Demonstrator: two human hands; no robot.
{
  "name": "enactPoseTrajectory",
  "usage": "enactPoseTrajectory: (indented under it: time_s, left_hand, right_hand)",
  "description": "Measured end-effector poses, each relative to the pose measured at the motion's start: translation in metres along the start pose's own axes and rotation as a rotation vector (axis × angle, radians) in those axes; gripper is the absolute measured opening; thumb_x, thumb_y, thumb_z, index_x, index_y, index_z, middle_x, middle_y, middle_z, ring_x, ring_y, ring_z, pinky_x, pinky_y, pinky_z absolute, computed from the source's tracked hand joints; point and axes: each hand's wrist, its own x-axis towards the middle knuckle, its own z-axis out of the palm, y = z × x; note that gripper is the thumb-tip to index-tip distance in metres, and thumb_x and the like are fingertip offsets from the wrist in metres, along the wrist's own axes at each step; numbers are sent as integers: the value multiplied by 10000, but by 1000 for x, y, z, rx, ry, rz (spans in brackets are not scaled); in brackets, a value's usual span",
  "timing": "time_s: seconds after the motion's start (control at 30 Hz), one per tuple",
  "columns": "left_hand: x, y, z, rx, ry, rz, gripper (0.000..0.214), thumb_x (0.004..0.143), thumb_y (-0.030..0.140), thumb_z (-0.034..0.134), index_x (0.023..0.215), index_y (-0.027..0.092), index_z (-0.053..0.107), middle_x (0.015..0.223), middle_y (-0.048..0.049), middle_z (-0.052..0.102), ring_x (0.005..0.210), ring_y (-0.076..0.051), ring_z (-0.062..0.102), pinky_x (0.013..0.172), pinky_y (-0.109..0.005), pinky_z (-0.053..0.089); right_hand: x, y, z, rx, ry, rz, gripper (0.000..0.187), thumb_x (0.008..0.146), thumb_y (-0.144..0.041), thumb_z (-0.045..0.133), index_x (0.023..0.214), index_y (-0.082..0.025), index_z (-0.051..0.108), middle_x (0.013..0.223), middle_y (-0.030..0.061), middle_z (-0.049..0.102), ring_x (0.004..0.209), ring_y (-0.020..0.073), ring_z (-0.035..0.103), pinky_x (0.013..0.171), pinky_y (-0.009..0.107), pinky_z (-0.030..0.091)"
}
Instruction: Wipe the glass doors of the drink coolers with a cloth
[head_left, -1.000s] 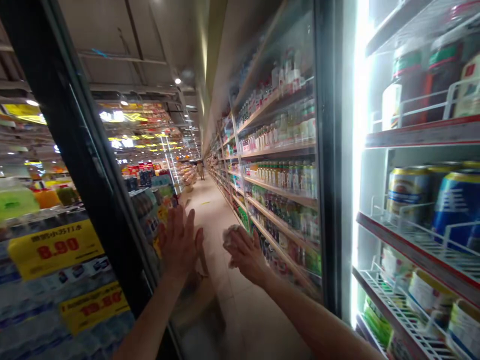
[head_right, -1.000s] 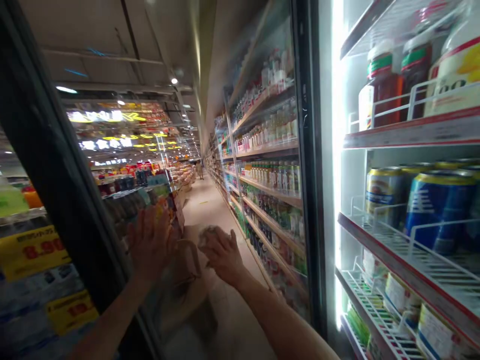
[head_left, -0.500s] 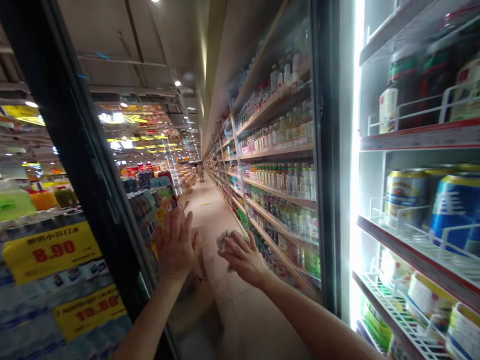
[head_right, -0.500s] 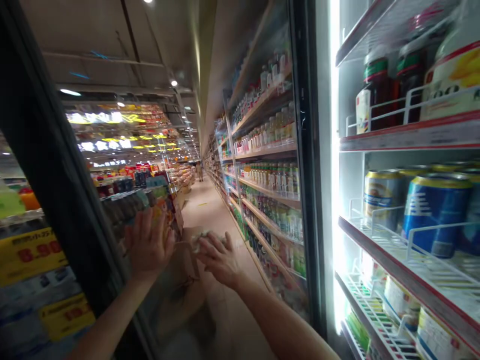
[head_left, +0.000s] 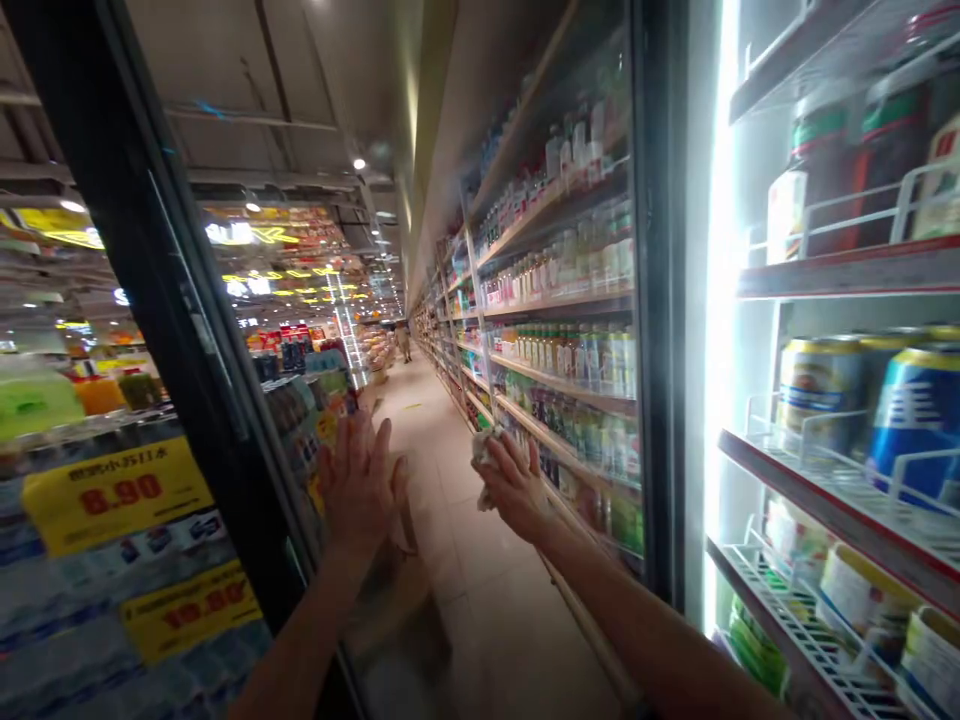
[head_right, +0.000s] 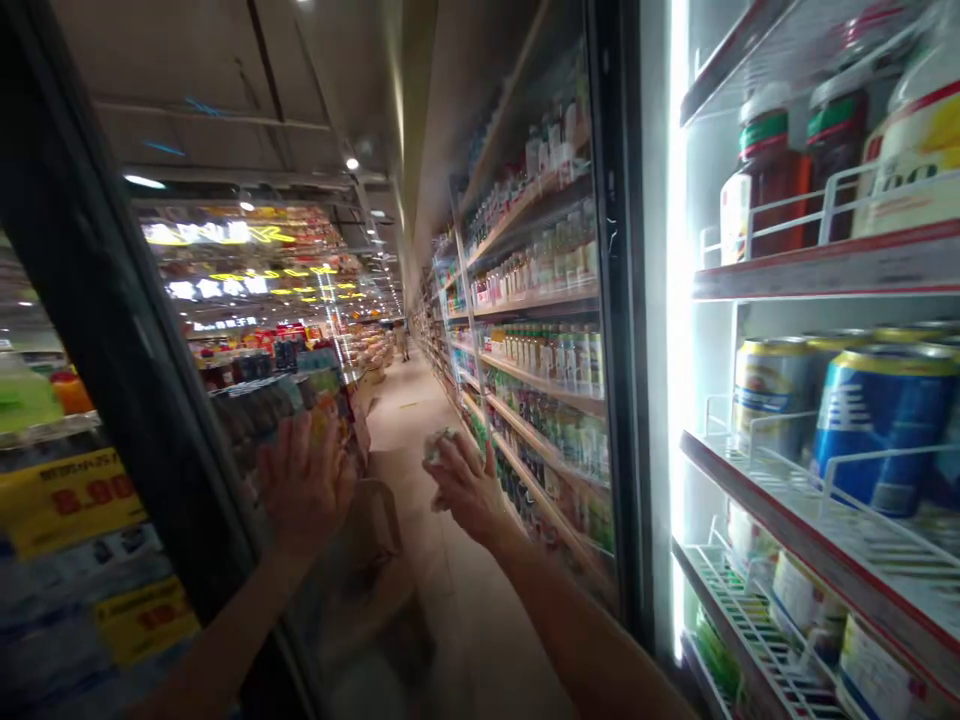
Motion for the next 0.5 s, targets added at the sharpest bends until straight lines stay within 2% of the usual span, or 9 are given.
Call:
enactPoseTrajectory:
  time_s: [0.07, 0.17, 0.23, 0.27, 0.3, 0.4, 0.43, 0.47, 0.5]
  left_hand:
    - [-1, 0, 1, -10, -8, -9, 653, 849, 270, 526, 1435, 214, 245, 1481, -126, 282, 1401, -246, 174, 1130, -471, 152]
    - [-2, 1, 2, -14, -11, -20, 655, 846, 270, 527, 1435, 213, 246, 1485, -121, 273, 1402, -246, 167, 1135, -470, 134]
    - [-2, 1, 2, -16, -12, -24, 663, 842, 267, 532, 1436, 216, 242, 1487, -119, 269, 1401, -246, 170, 1134, -471, 137]
    - [-3, 0, 2, -17, -10, -24, 668, 840, 266, 535, 1437, 219, 239, 1488, -116, 265, 1401, -245, 174, 1134, -471, 140]
    - [-3, 0, 3, -20, -7, -22, 674, 837, 269, 540, 1437, 222, 237, 1489, -114, 262, 1401, -243, 176, 1134, -467, 141]
    - [-4, -2, 3, -32, -6, -25, 676, 834, 275, 547, 1436, 228, 243, 1488, -108, 266, 1400, -237, 182, 1138, -457, 135]
    - [-4, -2, 3, -38, -10, -29, 669, 836, 276, 543, 1435, 232, 248, 1488, -106, 270, 1399, -239, 186, 1138, -460, 134]
    - [-4, -2, 3, -42, -17, -36, 663, 838, 277, 538, 1434, 237, 250, 1487, -105, 272, 1397, -242, 191, 1136, -465, 135]
    - [-4, -2, 3, -46, -21, -43, 658, 840, 275, 533, 1433, 242, 251, 1486, -104, 276, 1395, -246, 197, 1134, -473, 137]
  right_hand:
    - [-5, 24, -5, -21, 20, 98, 401, 869, -181, 432, 1234, -315, 531, 1389, 49, 448, 1377, 218, 245, 1115, 526, 127]
    - [-11, 78, -15, -115, 104, 613, 447, 902, -215, 339, 1339, -227, 433, 1447, 152, 345, 1366, 276, 263, 1046, 606, 221]
    - [-11, 89, -19, -152, 151, 848, 481, 912, -235, 306, 1388, -197, 362, 1471, 185, 284, 1369, 301, 247, 1014, 633, 248]
    - [-10, 82, -18, -151, 145, 835, 486, 913, -237, 307, 1395, -197, 350, 1474, 184, 278, 1377, 300, 229, 1020, 630, 242]
    - [-10, 69, -16, -132, 115, 728, 480, 912, -233, 322, 1390, -207, 360, 1471, 172, 293, 1386, 291, 209, 1039, 615, 226]
    - [-9, 16, -6, -9, -49, 148, 440, 880, -212, 435, 1312, -293, 460, 1422, 77, 405, 1394, 239, 201, 1109, 537, 148]
    - [-10, 6, -4, 27, -82, 6, 428, 862, -210, 478, 1275, -323, 494, 1399, 45, 439, 1388, 228, 218, 1123, 516, 123]
    - [-11, 4, -3, 47, -97, -61, 419, 847, -207, 506, 1244, -342, 518, 1383, 25, 459, 1380, 221, 237, 1129, 504, 107]
    - [-13, 10, -4, 46, -92, -48, 411, 843, -207, 511, 1229, -347, 531, 1378, 22, 463, 1373, 222, 252, 1128, 505, 106]
